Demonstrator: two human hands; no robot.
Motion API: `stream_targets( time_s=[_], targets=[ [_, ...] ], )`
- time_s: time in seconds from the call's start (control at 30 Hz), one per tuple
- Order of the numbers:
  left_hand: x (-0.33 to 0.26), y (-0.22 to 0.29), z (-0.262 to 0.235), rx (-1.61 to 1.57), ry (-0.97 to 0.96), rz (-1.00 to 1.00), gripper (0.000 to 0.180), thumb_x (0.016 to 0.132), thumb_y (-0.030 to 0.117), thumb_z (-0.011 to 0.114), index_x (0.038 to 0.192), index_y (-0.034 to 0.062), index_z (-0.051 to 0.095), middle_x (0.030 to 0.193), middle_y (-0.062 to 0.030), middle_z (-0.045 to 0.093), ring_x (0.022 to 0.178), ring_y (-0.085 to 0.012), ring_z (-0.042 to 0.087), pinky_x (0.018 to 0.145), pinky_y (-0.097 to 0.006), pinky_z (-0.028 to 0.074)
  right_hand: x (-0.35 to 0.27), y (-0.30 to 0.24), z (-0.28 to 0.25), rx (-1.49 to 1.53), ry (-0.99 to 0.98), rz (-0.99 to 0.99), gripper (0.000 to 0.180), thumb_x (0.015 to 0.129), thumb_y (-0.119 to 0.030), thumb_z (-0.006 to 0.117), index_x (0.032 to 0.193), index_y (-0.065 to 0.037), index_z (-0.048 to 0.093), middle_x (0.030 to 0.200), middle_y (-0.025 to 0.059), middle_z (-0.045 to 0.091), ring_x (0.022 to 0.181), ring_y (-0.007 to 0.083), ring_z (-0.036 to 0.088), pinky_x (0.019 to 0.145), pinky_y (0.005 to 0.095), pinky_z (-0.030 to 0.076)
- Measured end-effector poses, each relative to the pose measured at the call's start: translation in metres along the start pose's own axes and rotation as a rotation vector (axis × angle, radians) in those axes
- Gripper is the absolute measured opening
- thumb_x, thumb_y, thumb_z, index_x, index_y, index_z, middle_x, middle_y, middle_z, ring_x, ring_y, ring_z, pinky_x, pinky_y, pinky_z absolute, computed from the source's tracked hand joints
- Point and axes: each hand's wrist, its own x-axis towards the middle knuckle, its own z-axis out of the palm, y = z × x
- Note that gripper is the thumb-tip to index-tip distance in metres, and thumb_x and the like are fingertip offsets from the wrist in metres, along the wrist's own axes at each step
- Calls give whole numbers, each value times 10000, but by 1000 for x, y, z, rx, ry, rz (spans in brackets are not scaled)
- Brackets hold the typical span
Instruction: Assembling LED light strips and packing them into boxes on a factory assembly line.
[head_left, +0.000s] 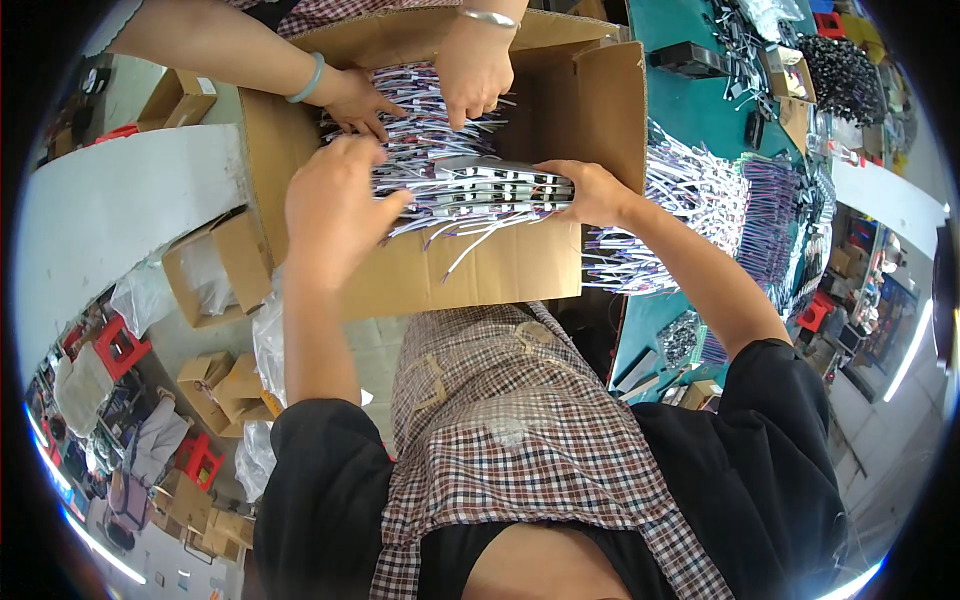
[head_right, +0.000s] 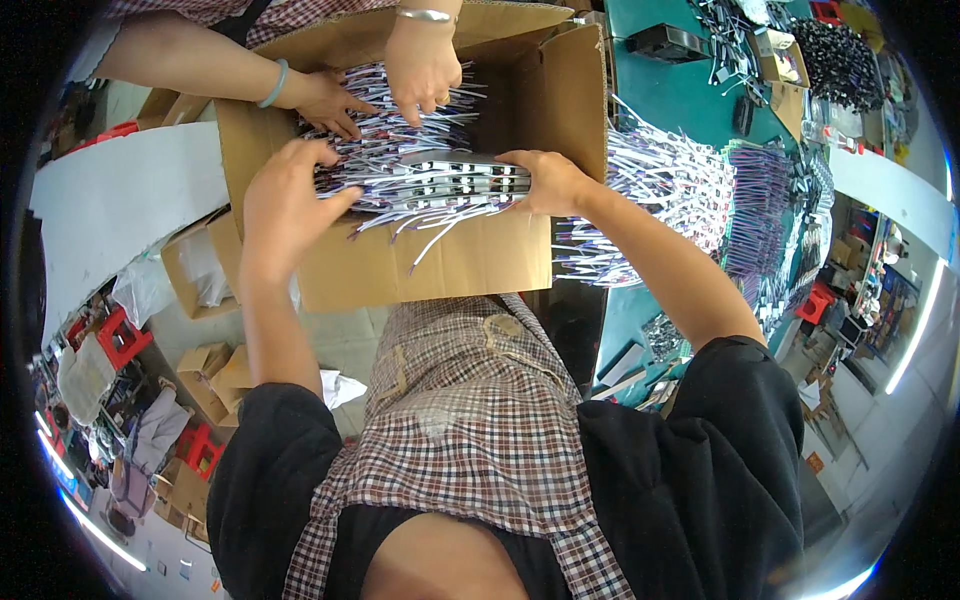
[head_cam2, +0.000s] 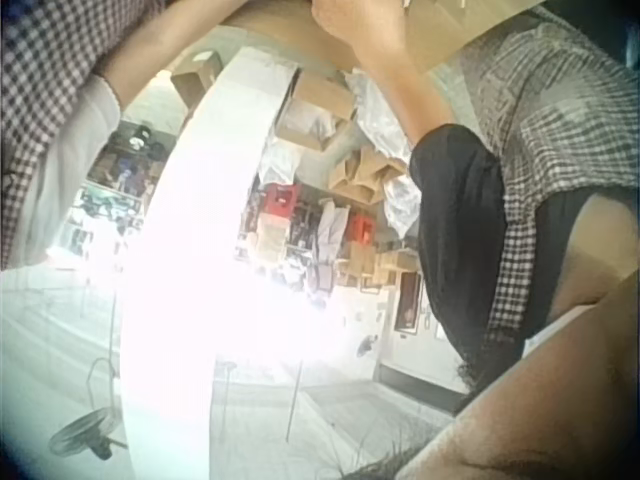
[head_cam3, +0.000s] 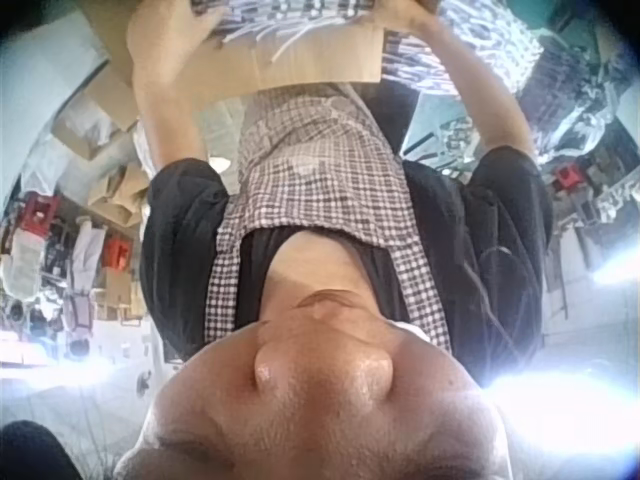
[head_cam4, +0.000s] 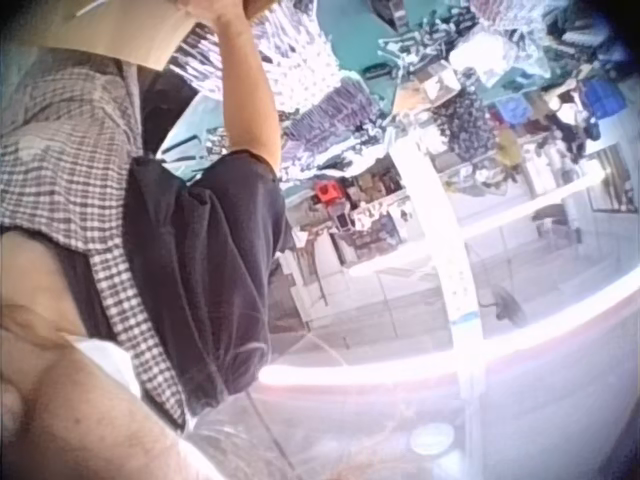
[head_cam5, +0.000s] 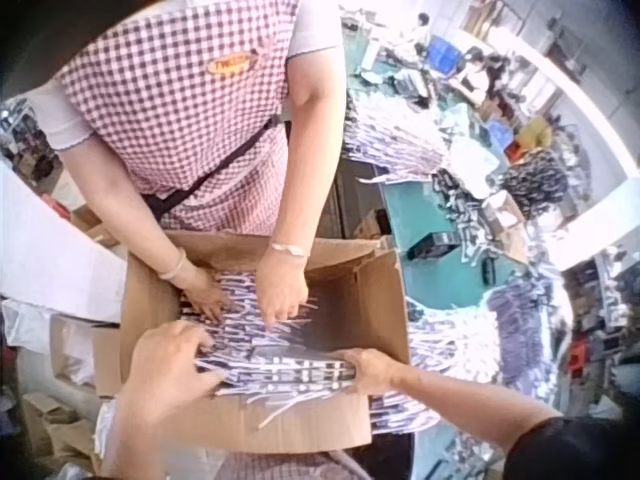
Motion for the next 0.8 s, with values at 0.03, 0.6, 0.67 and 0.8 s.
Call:
stream_targets(
  time_s=[0.03, 0.6, 0.67, 0.8],
  targets=[
    [-2, 6, 9, 12, 189, 216, 680, 644, 289, 874, 1234, 49, 638, 1329, -150, 601, 1175, -322, 617, 983, -430, 494, 1, 0, 2, -11, 7, -21, 794, 680, -186, 857, 1400, -40, 555, 1285, 193, 662, 1162, 318, 648, 1027, 381, 490],
    [64, 30, 139, 192, 238, 538, 571, 628, 194, 851, 1137, 141, 597, 954, -112, 652, 861, -296, 701, 778, -460, 549, 10, 17, 16, 35, 94, -94, 928, 635, -263, 896, 1443, -52, 490, 1352, 197, 583, 1230, 355, 591, 1058, 398, 482],
    [67, 27, 144, 189, 286, 588, 498, 645, 125, 824, 1090, 136, 600, 917, -113, 646, 813, -285, 710, 694, -435, 569, 8, 19, 16, 4, 113, -117, 1001, 628, -272, 904, 1487, -60, 436, 1380, 210, 551, 1257, 365, 568, 1068, 403, 475],
    [65, 26, 140, 191, 274, 607, 460, 659, 96, 799, 1069, 135, 594, 920, -120, 648, 763, -289, 713, 640, -401, 570, 1, -13, 4, -145, 21, 144, 1227, 596, -287, 921, 1586, -100, 221, 1294, 272, 577, 1215, 377, 587, 1050, 421, 480]
  ],
)
